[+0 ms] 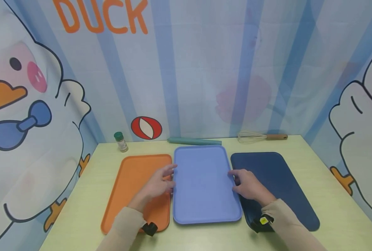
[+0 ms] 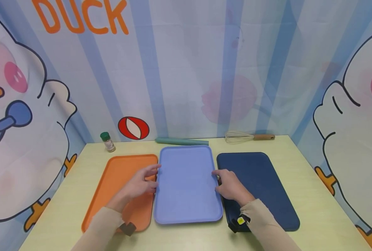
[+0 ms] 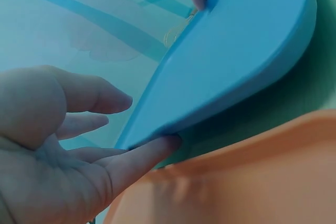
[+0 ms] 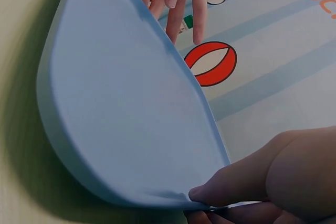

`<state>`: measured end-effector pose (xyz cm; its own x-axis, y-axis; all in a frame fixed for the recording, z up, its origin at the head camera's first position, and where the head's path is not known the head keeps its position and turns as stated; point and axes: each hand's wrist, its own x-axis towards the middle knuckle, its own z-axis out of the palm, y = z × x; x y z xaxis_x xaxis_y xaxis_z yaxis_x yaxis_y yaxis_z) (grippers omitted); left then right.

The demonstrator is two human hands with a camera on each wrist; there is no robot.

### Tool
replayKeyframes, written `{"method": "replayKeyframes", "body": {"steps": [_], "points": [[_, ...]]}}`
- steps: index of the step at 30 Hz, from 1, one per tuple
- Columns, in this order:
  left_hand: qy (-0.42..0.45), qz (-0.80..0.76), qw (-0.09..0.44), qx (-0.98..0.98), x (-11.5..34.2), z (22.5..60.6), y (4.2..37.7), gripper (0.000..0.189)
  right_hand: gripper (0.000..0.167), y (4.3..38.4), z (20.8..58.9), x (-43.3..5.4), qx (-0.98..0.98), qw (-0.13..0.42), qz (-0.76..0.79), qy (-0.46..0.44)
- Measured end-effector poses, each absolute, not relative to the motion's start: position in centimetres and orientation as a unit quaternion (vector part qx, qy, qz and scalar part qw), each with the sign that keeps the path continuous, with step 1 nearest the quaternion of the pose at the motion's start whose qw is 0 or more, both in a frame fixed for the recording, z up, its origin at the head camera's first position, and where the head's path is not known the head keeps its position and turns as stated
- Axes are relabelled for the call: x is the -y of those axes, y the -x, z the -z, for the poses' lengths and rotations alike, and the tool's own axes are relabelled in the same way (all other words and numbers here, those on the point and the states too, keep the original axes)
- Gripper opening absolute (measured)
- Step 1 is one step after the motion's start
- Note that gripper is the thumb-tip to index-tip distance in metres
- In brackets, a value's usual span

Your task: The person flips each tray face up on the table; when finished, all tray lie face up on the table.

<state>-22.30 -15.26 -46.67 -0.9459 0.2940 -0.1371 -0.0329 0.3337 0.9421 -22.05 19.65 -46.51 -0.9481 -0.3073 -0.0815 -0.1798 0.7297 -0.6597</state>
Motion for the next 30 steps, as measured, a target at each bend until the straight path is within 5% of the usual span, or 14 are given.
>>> {"method": "replayKeyframes", "body": {"steps": [30], "points": [[-0.114, -0.508, 0.176, -0.835, 14.6, 45.63, 22.17, 0.073, 0.054, 21.87, 46.15, -18.74, -0.938, 0.119, 0.298, 0.129]]}}
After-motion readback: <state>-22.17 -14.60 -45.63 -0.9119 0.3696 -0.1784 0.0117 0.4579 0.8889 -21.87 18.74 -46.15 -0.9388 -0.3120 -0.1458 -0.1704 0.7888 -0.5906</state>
